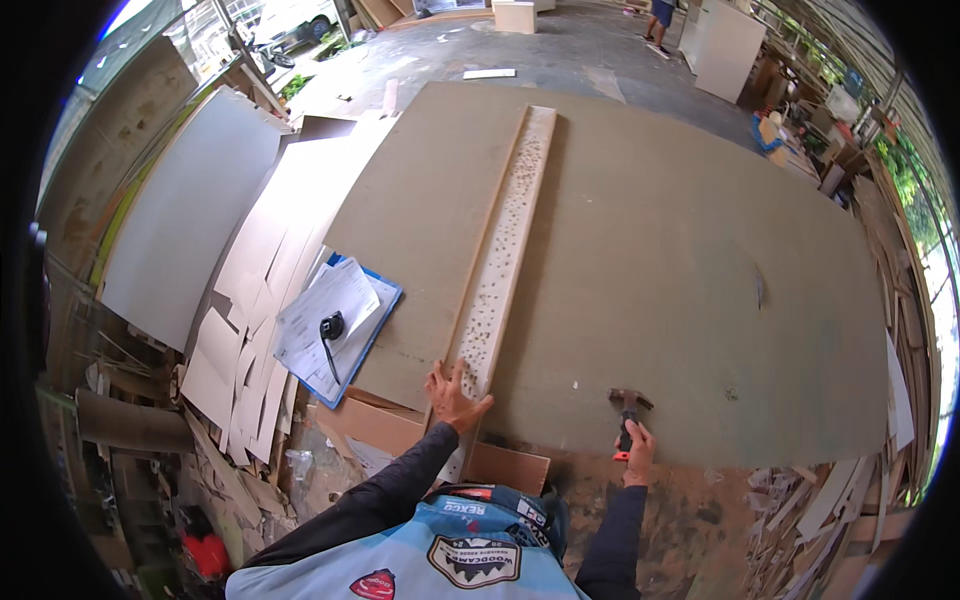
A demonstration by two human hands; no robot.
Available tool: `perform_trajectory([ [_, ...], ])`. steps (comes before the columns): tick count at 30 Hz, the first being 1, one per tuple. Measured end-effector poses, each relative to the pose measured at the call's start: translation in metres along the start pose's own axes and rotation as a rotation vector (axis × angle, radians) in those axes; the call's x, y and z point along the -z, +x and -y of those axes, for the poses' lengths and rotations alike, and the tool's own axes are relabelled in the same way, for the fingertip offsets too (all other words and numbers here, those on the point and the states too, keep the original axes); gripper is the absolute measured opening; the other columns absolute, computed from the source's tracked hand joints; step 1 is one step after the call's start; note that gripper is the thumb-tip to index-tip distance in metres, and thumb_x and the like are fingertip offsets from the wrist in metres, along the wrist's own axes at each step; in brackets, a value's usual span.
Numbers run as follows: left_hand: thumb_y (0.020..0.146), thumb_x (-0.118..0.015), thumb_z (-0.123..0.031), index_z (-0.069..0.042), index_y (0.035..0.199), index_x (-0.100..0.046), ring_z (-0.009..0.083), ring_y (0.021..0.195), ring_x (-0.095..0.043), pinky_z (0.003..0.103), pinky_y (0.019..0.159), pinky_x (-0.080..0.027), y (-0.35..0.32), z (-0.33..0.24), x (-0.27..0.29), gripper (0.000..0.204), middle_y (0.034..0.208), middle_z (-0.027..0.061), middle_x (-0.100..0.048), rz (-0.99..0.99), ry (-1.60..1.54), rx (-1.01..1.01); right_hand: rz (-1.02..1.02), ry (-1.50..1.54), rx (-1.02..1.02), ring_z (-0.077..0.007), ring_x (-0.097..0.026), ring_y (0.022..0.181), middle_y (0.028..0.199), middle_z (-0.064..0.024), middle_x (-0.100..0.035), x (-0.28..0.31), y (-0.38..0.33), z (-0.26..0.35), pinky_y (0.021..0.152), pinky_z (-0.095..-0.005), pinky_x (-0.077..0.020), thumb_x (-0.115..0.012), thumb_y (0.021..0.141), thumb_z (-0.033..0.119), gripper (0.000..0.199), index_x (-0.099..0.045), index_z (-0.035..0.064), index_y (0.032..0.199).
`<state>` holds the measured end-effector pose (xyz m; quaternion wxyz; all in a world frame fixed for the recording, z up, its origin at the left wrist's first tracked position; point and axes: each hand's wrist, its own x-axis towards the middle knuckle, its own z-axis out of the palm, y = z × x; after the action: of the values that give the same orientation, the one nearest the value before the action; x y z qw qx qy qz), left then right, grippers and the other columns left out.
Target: The person measures a large wood panel with a tape measure, marks it with a pencil, and uses a hammer to secure a wooden guide strip. The person then moves to a storage rack and sorts through several large wood and laminate panels.
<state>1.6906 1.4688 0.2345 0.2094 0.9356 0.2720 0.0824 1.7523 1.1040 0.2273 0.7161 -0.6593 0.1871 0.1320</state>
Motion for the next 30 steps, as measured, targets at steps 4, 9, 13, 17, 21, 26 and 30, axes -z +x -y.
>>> perform_trajectory([
  [4,0.057,-0.083,-0.044,-0.013,0.138,-0.050,0.0462,0.129,-0.034,0.053,0.109,-0.026,0.009,-0.009,-0.010,0.092,0.141,0.0307,-0.034,-0.033,-0.052,-0.024,-0.008,-0.028,-0.002,-0.0107,-0.055,0.048,0.062,-0.0031,-0.058,0.004,0.009,-0.013,0.043,-0.0233,-0.0414,-0.066,0.090,0.030,0.026,-0.065,0.0045,0.092],
  [9,0.058,-0.082,-0.044,-0.010,0.136,-0.051,0.0458,0.129,-0.034,0.052,0.109,-0.025,0.016,-0.017,-0.016,0.091,0.140,0.0309,-0.035,-0.040,-0.096,0.016,-0.041,-0.077,-0.024,-0.0103,-0.053,0.045,0.061,-0.0039,-0.059,-0.010,0.005,-0.007,0.041,-0.0227,-0.0414,-0.066,0.091,0.033,0.029,-0.065,0.0041,0.094],
  [13,0.057,-0.082,-0.045,-0.011,0.137,-0.052,0.0453,0.129,-0.034,0.052,0.108,-0.027,0.019,-0.014,-0.021,0.092,0.141,0.0300,-0.034,-0.052,-0.083,0.016,-0.020,-0.077,-0.062,-0.0102,-0.052,0.043,0.061,-0.0044,-0.059,-0.007,0.009,-0.009,0.041,-0.0229,-0.0410,-0.066,0.091,0.033,0.031,-0.067,0.0033,0.098],
  [17,0.071,-0.077,-0.052,-0.006,0.136,-0.052,0.0420,0.121,-0.045,0.050,0.104,-0.034,0.040,-0.009,0.006,0.083,0.132,0.0293,-0.046,-0.015,-0.189,-0.078,-0.016,-0.202,-0.042,-0.0103,-0.052,0.045,0.062,-0.0043,-0.060,-0.005,0.016,-0.010,0.042,-0.0228,-0.0416,-0.067,0.089,0.035,0.032,-0.068,0.0036,0.092],
  [21,0.078,-0.073,-0.041,-0.006,0.128,-0.057,0.0397,0.117,-0.051,0.050,0.100,-0.040,0.108,0.080,0.022,0.064,0.124,0.0243,-0.056,-0.343,-0.211,0.088,-0.146,-0.737,0.247,-0.0133,-0.058,0.053,0.065,-0.0070,-0.062,0.014,0.027,-0.020,0.051,-0.0295,-0.0472,-0.073,0.084,0.036,0.036,-0.068,0.0000,0.088],
  [26,0.073,-0.074,-0.033,-0.012,0.138,-0.049,0.0430,0.130,-0.042,0.058,0.105,-0.037,0.165,0.222,0.099,0.073,0.140,0.0253,-0.046,-0.119,0.425,0.436,-0.329,-0.871,0.492,-0.0225,-0.063,0.062,0.072,-0.0108,-0.067,-0.012,0.011,-0.002,0.064,-0.0361,-0.0512,-0.081,0.075,0.027,0.037,-0.068,-0.0020,0.094],
  [30,0.072,-0.071,-0.016,-0.012,0.125,-0.059,0.0409,0.114,-0.052,0.047,0.096,-0.047,0.172,0.272,0.114,0.055,0.122,0.0214,-0.054,-0.030,0.362,0.276,-0.346,-0.901,0.478,-0.0270,-0.063,0.073,0.079,-0.0103,-0.064,-0.019,-0.005,0.015,0.069,-0.0381,-0.0512,-0.077,0.077,0.027,0.035,-0.068,0.0011,0.098],
])
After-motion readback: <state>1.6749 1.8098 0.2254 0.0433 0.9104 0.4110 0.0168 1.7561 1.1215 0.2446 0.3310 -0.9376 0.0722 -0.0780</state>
